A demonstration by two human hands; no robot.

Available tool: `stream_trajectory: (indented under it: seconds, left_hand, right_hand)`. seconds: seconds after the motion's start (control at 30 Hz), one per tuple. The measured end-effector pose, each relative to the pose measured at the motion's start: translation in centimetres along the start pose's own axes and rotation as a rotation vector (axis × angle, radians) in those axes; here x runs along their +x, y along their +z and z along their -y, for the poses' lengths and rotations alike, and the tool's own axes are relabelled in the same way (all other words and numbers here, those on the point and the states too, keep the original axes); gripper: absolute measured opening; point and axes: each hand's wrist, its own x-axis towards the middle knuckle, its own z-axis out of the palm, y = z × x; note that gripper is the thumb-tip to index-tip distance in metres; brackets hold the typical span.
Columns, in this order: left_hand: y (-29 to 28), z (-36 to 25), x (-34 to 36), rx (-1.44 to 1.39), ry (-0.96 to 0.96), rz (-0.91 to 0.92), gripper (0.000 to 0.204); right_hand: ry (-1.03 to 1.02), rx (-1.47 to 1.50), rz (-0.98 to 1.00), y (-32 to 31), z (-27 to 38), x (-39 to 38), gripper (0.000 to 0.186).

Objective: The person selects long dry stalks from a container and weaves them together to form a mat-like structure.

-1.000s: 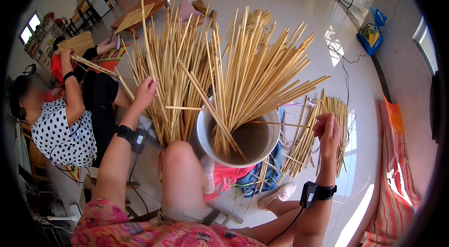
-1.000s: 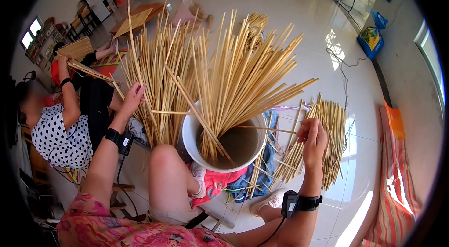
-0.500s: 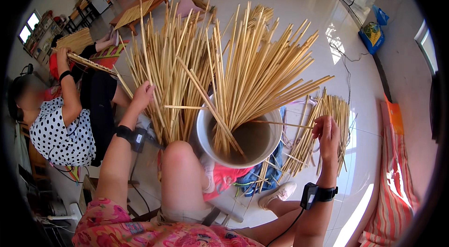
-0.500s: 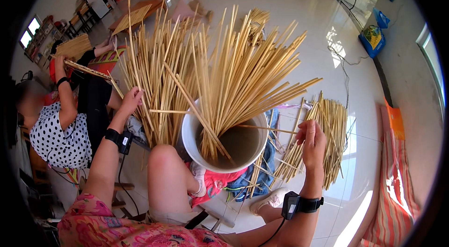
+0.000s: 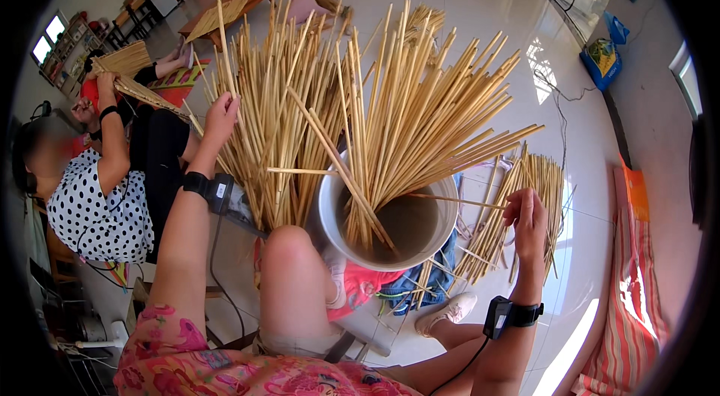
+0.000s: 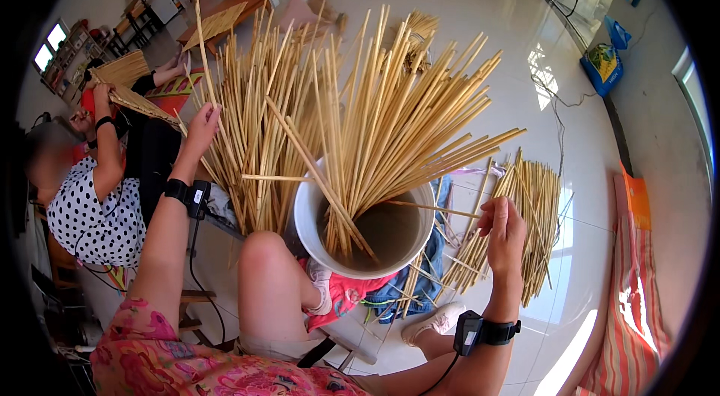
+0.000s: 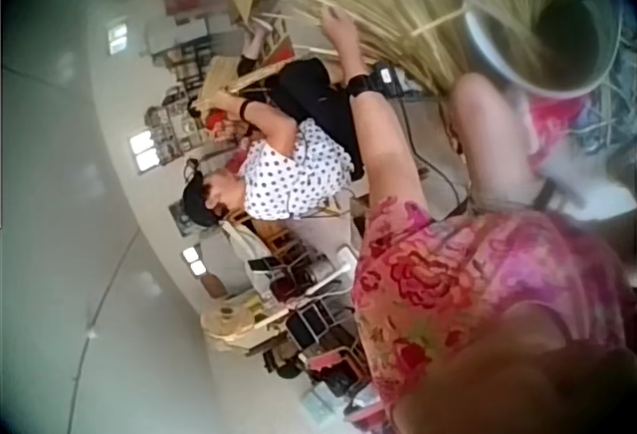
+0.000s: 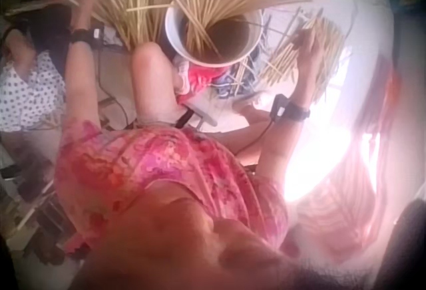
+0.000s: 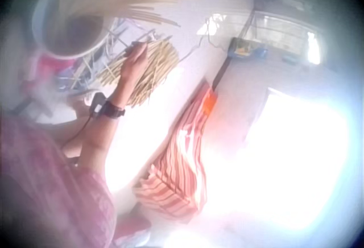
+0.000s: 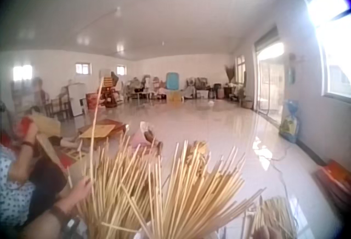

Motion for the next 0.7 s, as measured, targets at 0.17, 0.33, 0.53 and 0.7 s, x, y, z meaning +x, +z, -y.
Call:
stream_trajectory:
  seconds: [0.17,0.33,0.53,0.7]
  left_hand:
    - [2.0,1.3,-0.5,0.061,-0.085,0.057,0.025]
    - [2.7,5.1,-2.1,0.426,-0.085,0.126,0.018]
    - [4.3,5.7,-3.9,0.54,-0.225,0.259,0.019]
    - [3.2,7.2,-3.6,0.526,-0.299,0.376,0.015]
  right_hand:
    - [-0.013,-0.049,0.002,-0.3,0.0,-0.1,0.045]
    - [-0.019,-0.089,0.021,0.1,0.2,0.1,0.042]
    - [0.025,-0.083,0.005,0.0,0.5,0.0,0.044]
    - [0.018,-0.101,0.015,0.3,0.4,0.1,0.043]
